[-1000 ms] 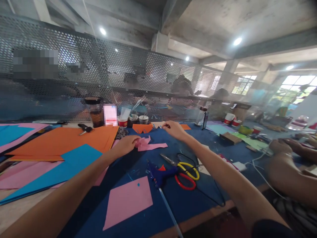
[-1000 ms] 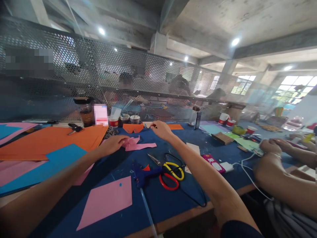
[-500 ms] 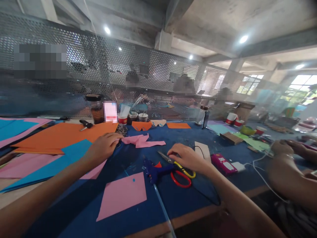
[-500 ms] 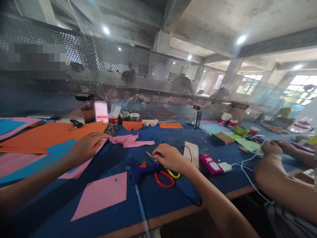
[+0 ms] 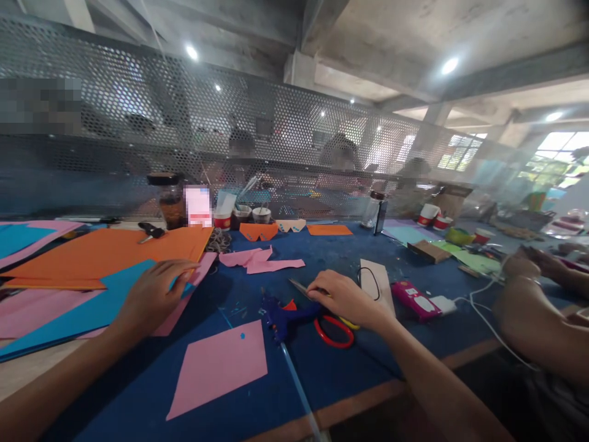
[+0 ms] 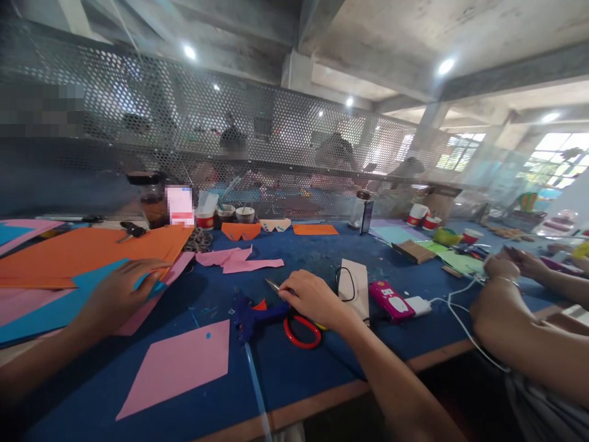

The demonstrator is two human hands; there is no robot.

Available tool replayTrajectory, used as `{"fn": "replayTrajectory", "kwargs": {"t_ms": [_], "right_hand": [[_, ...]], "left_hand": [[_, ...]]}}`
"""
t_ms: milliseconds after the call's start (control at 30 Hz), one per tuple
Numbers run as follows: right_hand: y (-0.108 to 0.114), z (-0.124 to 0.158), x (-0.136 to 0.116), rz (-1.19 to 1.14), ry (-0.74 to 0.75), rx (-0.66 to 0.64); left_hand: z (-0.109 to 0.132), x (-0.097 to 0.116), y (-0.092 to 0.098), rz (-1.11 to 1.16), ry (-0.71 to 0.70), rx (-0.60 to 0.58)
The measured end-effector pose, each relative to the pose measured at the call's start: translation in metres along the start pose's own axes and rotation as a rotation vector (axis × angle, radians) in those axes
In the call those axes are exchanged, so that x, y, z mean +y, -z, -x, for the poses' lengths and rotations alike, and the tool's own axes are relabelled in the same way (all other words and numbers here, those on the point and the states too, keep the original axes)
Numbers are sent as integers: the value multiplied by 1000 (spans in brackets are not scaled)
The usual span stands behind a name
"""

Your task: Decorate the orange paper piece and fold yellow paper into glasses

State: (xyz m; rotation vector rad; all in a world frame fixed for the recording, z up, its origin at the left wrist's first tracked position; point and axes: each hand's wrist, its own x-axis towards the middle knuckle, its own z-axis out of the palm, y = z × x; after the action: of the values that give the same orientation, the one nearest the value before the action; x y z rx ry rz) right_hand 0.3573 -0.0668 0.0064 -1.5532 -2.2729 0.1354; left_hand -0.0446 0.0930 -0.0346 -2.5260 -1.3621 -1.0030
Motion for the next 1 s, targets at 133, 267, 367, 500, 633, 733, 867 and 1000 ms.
{"fn": "replayTrajectory", "kwargs": {"t_ms": [133,267,367,500,633,733,867,1000], "right_hand": [[6,5,0,-74,3,2],[12,10,-4,-141,31,-97],[16,12,-10,-153,57,-157],[12,12,-16,-99,101,-192],[3,9,-18,-18,110,-197],[-1,8,-19,-8,119,-193],[0,9,-19,-3,124,-180],[2,8,-20,-6,95,-178]], "left_hand": [[0,-4,0,-1,9,5],[1,-5,4,-2,10,-24],[0,-3,6,-5,16,-42],[0,1,9,-5,21,-54],[0,6,13,-3,27,-68],[0,9,16,5,31,-71],[1,11,17,25,27,-75],[3,17,18,71,4,-74]]}}
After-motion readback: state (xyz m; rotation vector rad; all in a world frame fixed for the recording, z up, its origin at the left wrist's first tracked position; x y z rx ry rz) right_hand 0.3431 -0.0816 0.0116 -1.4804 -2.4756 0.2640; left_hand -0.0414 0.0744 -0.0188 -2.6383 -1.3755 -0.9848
